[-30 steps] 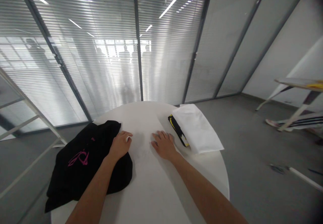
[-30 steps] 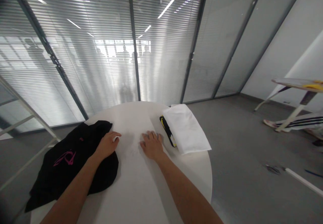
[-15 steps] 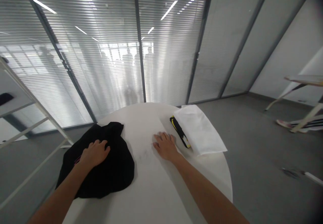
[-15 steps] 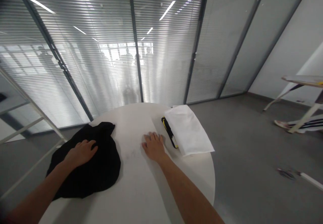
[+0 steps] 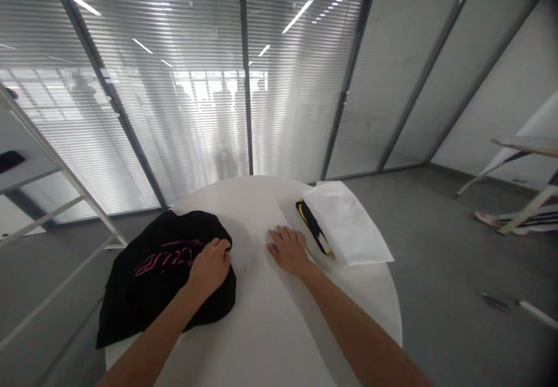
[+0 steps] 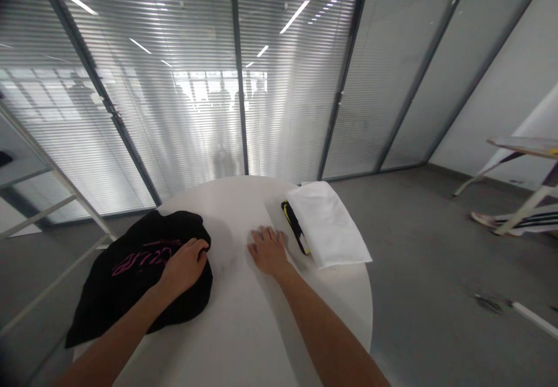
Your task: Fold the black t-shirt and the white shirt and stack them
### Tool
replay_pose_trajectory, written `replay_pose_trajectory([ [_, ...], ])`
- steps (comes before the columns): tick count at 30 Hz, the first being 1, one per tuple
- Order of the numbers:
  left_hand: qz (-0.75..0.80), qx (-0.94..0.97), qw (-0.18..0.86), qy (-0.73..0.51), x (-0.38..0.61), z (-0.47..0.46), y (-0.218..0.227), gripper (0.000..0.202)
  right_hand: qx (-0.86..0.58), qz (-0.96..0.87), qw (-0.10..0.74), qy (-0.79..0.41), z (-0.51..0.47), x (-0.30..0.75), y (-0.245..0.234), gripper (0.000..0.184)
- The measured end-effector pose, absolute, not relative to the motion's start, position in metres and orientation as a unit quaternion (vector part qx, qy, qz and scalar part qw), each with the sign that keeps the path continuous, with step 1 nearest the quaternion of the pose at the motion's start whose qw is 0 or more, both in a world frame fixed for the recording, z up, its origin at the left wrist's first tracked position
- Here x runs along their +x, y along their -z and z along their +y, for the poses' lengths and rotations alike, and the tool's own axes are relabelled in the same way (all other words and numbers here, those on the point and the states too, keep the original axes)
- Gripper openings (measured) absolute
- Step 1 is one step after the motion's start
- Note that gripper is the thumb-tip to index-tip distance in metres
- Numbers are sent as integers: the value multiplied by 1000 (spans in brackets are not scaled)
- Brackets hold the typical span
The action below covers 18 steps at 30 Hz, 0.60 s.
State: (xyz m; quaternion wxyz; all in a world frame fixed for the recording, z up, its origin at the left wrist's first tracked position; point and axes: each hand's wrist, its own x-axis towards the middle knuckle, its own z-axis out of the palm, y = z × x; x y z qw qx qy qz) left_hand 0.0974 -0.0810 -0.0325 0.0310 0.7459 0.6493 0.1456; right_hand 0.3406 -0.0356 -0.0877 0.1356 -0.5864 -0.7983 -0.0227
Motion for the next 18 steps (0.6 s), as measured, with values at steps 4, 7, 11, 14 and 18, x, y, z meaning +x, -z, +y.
replay_pose_trajectory([
  [4, 615, 742, 41, -263, 136, -65, 16, 22, -587, -800, 126, 14, -34, 340, 86, 49],
  [7, 583, 734, 43, -346, 165, -49, -1, 23, -587, -798, 136, 5, -34, 339, 85, 47],
  [11, 501, 774, 105, -373, 195, -39, -15, 24, -584, -791, 179, -28, -32, 343, 82, 39],
  [14, 437, 824, 169, -318, 200, -44, -15, 25, -597, -762, 233, -88, -26, 350, 81, 36],
  [18, 424, 821, 200, -326, 171, -58, -8, 31, -575, -715, 343, -201, -19, 358, 80, 36],
])
